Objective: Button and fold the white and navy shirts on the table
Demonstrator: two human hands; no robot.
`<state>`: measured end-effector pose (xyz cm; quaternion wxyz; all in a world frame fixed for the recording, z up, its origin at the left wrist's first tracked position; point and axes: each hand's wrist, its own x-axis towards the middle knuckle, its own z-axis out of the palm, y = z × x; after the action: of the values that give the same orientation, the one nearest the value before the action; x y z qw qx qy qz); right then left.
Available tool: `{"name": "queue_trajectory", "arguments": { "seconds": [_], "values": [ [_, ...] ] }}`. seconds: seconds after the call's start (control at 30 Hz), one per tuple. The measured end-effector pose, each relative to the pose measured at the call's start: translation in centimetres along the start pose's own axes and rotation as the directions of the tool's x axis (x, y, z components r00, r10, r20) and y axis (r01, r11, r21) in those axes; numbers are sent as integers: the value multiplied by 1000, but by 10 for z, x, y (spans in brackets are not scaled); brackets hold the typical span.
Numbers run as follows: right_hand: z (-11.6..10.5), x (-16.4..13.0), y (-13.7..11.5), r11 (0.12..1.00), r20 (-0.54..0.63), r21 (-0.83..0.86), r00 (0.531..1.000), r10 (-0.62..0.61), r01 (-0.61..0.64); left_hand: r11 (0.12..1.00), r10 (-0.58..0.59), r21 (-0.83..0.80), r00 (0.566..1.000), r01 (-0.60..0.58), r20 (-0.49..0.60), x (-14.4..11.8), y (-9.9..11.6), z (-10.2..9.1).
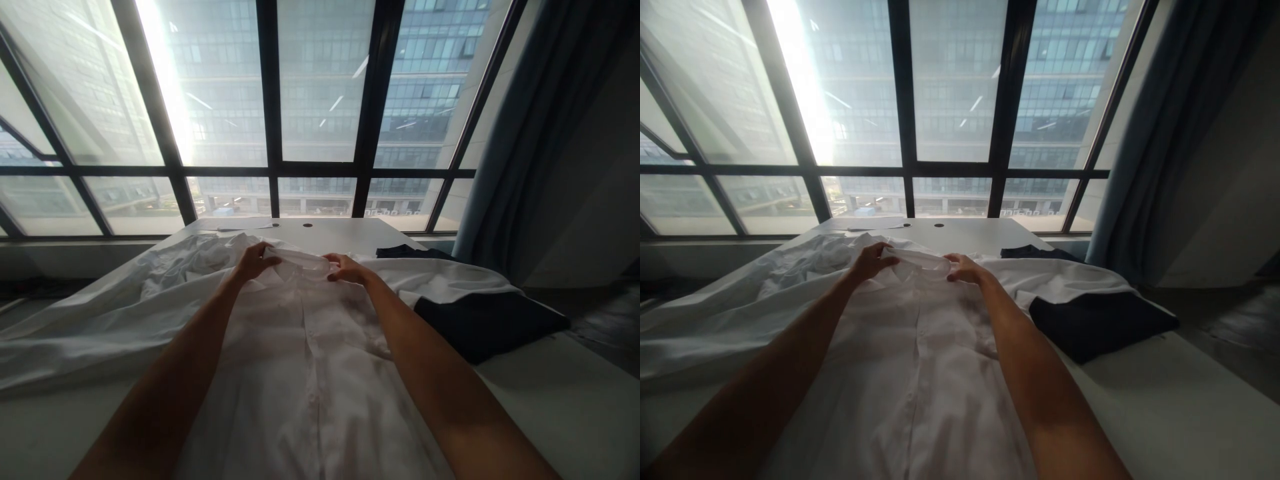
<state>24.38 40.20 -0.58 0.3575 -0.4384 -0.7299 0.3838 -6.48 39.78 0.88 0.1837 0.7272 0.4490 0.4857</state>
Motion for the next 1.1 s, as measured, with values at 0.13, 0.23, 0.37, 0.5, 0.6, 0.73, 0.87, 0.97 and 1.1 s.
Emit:
{"name": "queue_trajectory", "arguments": {
  "seconds": [0.13,0.23,0.37,0.5,0.6,0.73,0.87,0.97,1.1],
  "values": [
    [0,4,4,989,-107,-106,987,-119,108,997,-82,15,961,81,265,-1,5,-12],
    [1,10,7,990,-154,-29,977,-144,141,997,-81,19,927,79,365,-1,10,-21],
    [2,11,3,992,-188,-14,974,-124,123,999,-33,-12,976,36,214,1,12,-22],
    [3,4,-5,993,9,16,993,-115,115,999,-18,48,998,15,59,1,15,-16],
    [4,3,-8,989,-28,-21,989,-146,145,1000,11,4,998,-11,59,-2,21,-12],
    [6,11,-8,979,-155,-3,967,-201,203,996,19,-88,994,-10,107,-2,26,-9],
    [3,13,-10,976,-125,100,976,-180,193,997,75,-4,995,-75,68,3,26,-10],
    [-2,9,-12,965,-108,177,979,-174,191,995,73,62,990,-81,124,4,22,-15],
    [-6,11,-7,972,-179,160,973,-145,174,981,45,179,985,-75,166,4,12,-21]
  ]
}}
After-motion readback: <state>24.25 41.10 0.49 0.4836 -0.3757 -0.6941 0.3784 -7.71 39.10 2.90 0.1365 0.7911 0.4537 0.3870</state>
